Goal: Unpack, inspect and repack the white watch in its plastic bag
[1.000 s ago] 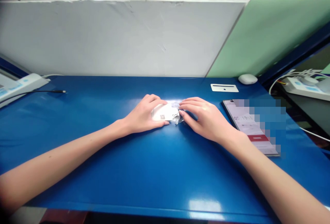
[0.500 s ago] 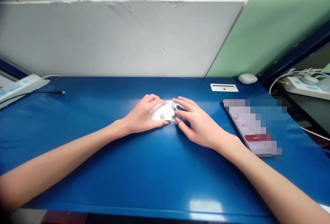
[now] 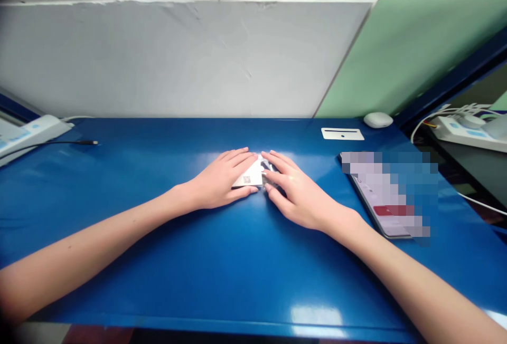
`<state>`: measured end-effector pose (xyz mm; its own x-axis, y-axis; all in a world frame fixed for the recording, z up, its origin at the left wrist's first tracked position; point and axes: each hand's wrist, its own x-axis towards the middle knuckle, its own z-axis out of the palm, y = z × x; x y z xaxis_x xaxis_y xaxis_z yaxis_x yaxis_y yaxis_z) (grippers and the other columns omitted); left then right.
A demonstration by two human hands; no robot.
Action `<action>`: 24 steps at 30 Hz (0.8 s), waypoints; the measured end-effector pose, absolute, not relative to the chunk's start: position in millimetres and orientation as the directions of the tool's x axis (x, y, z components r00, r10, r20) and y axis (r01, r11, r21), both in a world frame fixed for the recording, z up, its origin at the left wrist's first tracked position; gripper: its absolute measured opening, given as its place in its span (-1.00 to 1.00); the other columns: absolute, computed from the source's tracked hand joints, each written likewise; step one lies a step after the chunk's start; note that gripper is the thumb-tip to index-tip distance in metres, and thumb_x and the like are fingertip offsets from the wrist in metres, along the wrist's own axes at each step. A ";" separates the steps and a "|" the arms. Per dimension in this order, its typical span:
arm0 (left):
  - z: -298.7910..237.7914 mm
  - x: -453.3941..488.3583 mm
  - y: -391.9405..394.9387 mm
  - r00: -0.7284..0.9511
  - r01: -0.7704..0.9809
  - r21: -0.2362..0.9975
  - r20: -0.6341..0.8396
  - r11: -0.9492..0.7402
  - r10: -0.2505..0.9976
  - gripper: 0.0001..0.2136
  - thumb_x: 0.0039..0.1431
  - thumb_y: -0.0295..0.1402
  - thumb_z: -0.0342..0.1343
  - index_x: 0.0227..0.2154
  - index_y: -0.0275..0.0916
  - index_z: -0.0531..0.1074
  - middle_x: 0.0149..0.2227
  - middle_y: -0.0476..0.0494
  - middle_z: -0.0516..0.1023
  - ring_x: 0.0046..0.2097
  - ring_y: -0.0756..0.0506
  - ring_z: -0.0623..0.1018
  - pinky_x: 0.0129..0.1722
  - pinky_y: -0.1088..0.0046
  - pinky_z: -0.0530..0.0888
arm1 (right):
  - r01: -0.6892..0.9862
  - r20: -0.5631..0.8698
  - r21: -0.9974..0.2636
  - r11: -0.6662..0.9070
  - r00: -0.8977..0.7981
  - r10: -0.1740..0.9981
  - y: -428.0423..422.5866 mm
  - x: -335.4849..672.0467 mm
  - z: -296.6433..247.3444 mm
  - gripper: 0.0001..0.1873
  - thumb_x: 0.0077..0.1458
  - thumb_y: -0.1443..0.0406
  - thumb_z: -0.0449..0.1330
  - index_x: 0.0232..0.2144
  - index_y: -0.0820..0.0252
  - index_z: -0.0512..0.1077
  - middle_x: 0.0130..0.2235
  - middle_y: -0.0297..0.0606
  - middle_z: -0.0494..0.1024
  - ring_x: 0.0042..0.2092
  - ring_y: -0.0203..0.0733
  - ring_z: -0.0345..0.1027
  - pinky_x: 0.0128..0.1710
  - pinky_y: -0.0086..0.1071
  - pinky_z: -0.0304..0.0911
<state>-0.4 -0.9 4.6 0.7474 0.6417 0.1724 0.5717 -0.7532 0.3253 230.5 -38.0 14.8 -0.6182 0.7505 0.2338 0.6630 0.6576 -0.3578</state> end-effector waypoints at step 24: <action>7.2 1.3 -5.9 0.747 0.638 0.182 0.091 -0.748 0.659 -0.35 0.36 0.01 -0.13 0.31 -0.40 0.11 0.35 -0.32 0.18 0.37 -0.33 0.13 0.32 0.10 0.10 | 0.803 0.246 -0.338 0.491 -0.428 0.870 -24.3 239.1 0.0 -0.49 0.27 0.10 0.04 0.07 0.39 0.43 0.15 0.10 0.44 0.31 0.21 0.10 0.26 0.11 0.12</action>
<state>1.3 -5.9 7.2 0.7470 0.6586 0.0913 0.6376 -0.7484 0.1824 239.1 -24.3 0.0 -0.4279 0.8696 0.2462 0.8032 0.4908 -0.3377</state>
